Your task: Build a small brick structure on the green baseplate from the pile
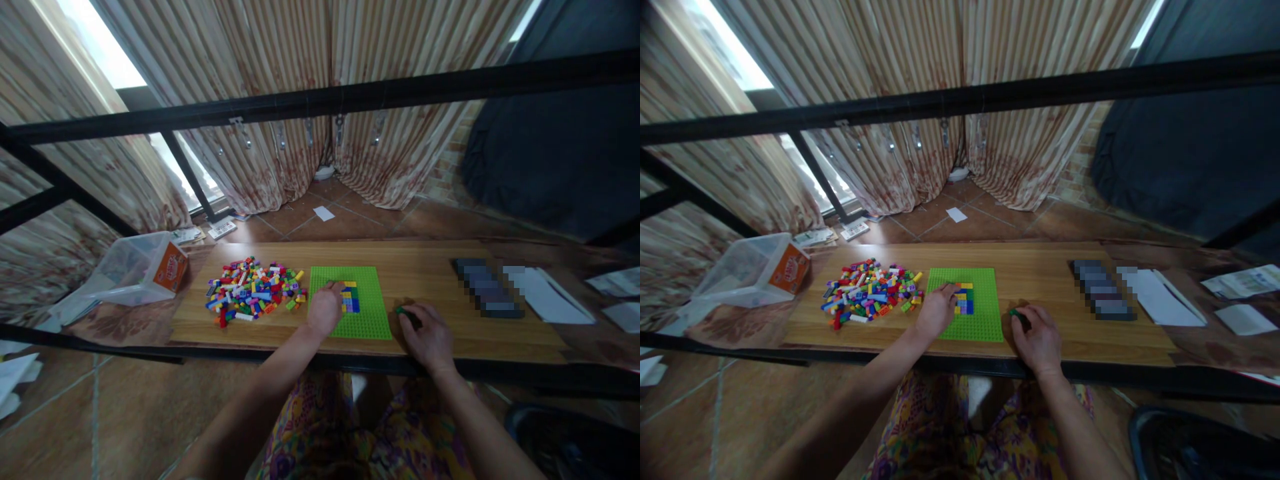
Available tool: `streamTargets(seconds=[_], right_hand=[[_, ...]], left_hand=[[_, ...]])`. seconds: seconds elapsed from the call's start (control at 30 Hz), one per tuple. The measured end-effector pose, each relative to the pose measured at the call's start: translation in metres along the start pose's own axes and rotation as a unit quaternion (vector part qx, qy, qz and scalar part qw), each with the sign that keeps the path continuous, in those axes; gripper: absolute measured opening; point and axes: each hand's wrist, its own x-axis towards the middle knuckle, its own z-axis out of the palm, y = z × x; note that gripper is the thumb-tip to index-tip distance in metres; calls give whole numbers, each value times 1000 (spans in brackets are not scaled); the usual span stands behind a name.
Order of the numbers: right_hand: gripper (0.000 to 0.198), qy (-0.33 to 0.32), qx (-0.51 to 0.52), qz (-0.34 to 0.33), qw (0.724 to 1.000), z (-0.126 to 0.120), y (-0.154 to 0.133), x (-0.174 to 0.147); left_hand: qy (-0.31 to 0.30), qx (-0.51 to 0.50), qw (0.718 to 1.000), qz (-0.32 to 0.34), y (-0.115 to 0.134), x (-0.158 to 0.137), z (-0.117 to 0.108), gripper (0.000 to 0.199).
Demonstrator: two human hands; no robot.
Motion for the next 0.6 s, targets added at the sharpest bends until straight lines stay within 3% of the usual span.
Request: streamTargets(seconds=[0.2, 0.37, 0.6], right_hand=[[30, -1, -1, 12, 1000, -1, -2, 0], [29, -2, 8, 4, 1000, -1, -1, 0], [31, -1, -2, 1, 1000, -1, -1, 0]], left_hand=[[26, -19, 999, 40, -4, -9, -3, 34], [26, 53, 994, 96, 2, -20, -6, 32], [8, 105, 991, 86, 14, -31, 4, 36]])
